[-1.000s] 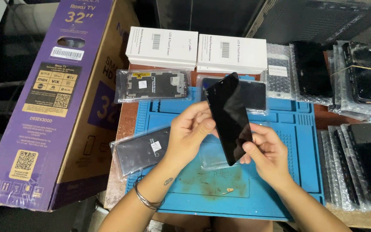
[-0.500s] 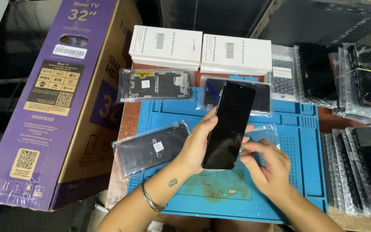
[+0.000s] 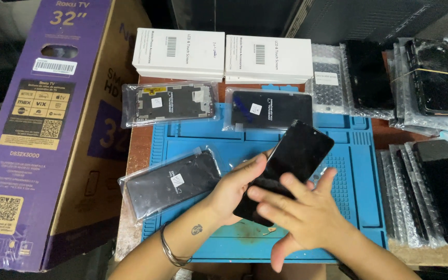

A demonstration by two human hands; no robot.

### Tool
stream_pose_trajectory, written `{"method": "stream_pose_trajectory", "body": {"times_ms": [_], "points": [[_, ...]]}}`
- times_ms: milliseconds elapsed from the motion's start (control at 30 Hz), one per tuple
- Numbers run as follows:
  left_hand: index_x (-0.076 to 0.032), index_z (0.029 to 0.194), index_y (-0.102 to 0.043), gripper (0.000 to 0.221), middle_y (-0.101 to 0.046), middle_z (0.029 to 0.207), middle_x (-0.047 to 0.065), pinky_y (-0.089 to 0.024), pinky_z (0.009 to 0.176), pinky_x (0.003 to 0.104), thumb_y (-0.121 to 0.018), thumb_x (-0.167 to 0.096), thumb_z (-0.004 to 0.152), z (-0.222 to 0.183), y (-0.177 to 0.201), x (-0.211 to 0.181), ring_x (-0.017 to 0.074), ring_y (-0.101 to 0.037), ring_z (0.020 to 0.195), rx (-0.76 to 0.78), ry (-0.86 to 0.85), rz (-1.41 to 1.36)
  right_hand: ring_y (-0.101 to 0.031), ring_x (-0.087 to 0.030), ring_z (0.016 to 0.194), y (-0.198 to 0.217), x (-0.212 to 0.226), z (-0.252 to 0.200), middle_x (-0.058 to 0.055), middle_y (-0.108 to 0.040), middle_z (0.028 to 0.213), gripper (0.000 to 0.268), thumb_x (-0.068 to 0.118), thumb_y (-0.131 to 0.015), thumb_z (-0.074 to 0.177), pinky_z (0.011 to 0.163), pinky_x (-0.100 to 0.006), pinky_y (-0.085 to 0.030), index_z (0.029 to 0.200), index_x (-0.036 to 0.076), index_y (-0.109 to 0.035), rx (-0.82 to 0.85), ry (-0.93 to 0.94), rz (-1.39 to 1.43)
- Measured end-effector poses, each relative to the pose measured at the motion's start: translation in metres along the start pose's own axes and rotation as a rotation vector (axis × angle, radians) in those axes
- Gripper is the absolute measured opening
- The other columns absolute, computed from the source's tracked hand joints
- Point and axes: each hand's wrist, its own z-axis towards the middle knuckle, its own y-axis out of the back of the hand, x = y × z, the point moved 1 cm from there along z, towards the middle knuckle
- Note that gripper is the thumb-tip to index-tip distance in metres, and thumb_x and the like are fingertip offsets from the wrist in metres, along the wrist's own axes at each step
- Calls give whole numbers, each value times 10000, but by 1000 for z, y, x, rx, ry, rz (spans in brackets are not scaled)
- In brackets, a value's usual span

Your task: The person is unpacking various phone screen assemblies from plastic sleeves and boxes, inspecting them for quality, and organizing them on a repair mat.

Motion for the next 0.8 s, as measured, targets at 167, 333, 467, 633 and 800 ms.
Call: {"method": "stream_pose_trajectory", "body": {"times_ms": [167, 333, 467, 633, 800], "points": [[-131, 1433, -362, 577, -559, 1095, 165, -526, 484, 436, -423, -418, 936, -3, 2, 0, 309, -601, 859, -50, 156, 91, 17, -354, 1415, 7, -25, -7, 61, -512, 1376, 1052, 892, -1, 721, 977, -703, 186, 1480, 164, 25, -99, -245, -64], [-143, 1445, -352, 571, -546, 1192, 157, -536, 498, 428, -406, -401, 939, -2, 4, 2, 357, -602, 992, -67, 163, 121, 75, -386, 1433, 12, -42, -8, -30, -371, 1496, 1082, 877, -5, 689, 1019, -748, 141, 1482, 145, 71, -92, -471, -94], [-82, 1406, -370, 556, -572, 1143, 207, -516, 668, 443, -440, -363, 931, 3, 8, 0, 345, -613, 922, -84, 2, 85, 20, -393, 1415, -1, -35, -4, -52, -334, 1487, 1096, 878, -28, 701, 981, -767, 112, 1473, 104, 50, -61, -333, -77], [-54, 1317, -430, 463, -545, 1214, 196, -427, 976, 430, -424, -339, 951, 3, 12, -11, 325, -535, 1123, -98, -154, -25, -81, -308, 1412, -10, -10, 2, -63, -387, 1453, 1148, 906, -146, 695, 998, -733, 55, 1458, 60, -12, 26, -58, 41], [-3, 1268, -526, 411, -618, 1106, 203, -479, 900, 414, -485, -234, 930, 2, -3, -10, 255, -583, 1038, -240, -324, 226, -307, -301, 1334, -21, -24, -15, -54, -451, 1355, 856, 481, -738, 689, 1124, -589, -202, 1391, 223, -321, -564, -189, 222]]}}
